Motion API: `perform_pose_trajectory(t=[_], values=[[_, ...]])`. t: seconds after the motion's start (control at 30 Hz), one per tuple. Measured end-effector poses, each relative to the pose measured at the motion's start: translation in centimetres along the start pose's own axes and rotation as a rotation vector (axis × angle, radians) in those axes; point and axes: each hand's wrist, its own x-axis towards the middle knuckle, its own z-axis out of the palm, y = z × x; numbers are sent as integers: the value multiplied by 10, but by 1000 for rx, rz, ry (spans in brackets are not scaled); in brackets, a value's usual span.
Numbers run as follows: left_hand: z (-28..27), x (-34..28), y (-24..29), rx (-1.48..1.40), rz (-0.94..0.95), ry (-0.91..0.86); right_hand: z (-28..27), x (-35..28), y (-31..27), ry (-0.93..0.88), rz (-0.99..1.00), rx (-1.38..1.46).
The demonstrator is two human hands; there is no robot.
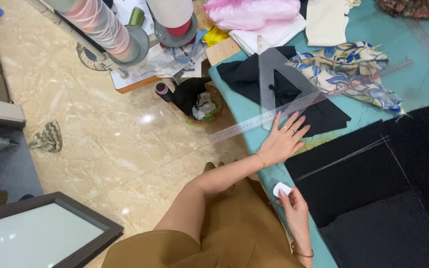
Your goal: Cutting a pattern piece from black fabric using tailor's chalk, a ruler, and large fabric scissors.
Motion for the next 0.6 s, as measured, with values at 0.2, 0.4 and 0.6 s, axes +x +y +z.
perform_pose_trajectory(t=[0.2, 0.4, 0.6], values=[[-1, 3, 0, -17, 36, -7, 1, -9, 10, 24, -39, 44], [6, 4, -1, -77, 40, 25, -5, -26, -9, 85, -37, 24], [22, 3, 5, -113, 86, 113, -49, -74, -31, 264, -14, -52]])
